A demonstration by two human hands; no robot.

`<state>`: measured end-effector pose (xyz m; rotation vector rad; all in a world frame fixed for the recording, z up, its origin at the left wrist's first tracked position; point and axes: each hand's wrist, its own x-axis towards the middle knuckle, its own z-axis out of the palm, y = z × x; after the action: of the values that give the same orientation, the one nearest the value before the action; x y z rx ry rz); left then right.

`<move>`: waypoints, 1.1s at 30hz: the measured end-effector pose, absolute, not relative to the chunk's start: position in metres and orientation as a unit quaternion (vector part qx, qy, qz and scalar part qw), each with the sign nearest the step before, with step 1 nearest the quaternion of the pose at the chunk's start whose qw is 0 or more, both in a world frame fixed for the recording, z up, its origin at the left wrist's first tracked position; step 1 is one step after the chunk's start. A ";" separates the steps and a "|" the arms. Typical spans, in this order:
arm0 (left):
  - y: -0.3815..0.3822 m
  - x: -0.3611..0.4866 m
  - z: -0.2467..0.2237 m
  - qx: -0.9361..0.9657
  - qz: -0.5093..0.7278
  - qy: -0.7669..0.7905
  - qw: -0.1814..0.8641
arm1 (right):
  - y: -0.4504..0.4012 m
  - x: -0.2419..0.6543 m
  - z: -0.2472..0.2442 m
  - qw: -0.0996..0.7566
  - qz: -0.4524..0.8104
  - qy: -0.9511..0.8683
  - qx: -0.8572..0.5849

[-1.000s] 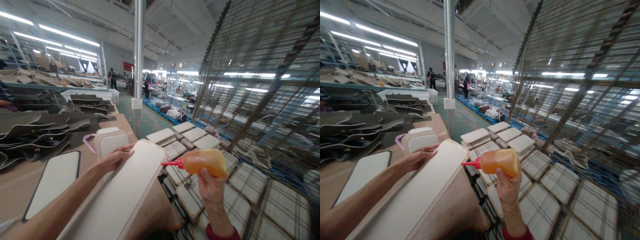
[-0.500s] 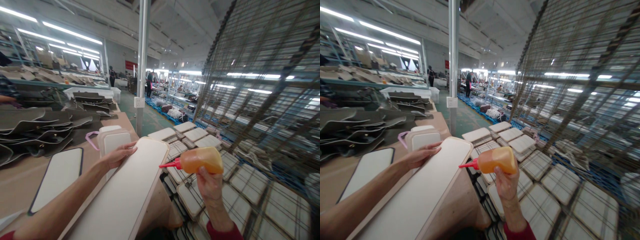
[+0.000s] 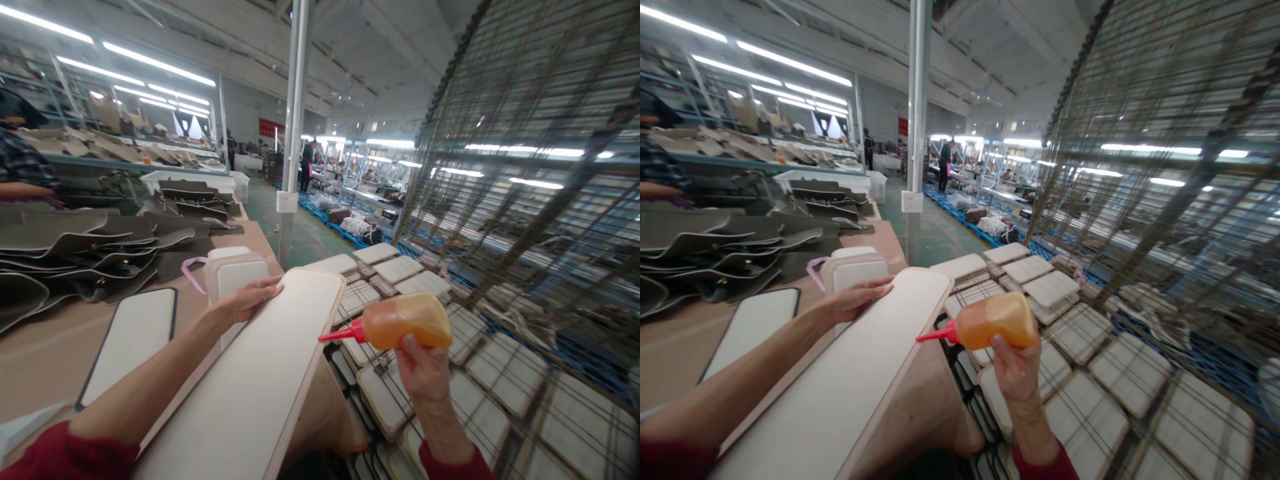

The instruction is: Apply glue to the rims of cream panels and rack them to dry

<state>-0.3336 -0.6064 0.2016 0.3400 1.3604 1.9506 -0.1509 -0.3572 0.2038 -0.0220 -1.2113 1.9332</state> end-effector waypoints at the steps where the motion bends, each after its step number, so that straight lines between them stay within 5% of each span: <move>1: -0.606 -0.335 0.202 0.135 0.756 0.527 0.363 | -0.357 -0.151 0.204 0.418 0.769 -0.484 -0.007; 33: -0.594 -0.361 0.213 0.138 0.751 0.543 0.351 | -0.372 -0.134 0.204 0.392 0.751 -0.531 0.032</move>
<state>-0.3610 -0.5939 0.2132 0.3571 1.4053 1.9437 -0.1340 -0.3717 0.2040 0.0805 -1.3495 1.9063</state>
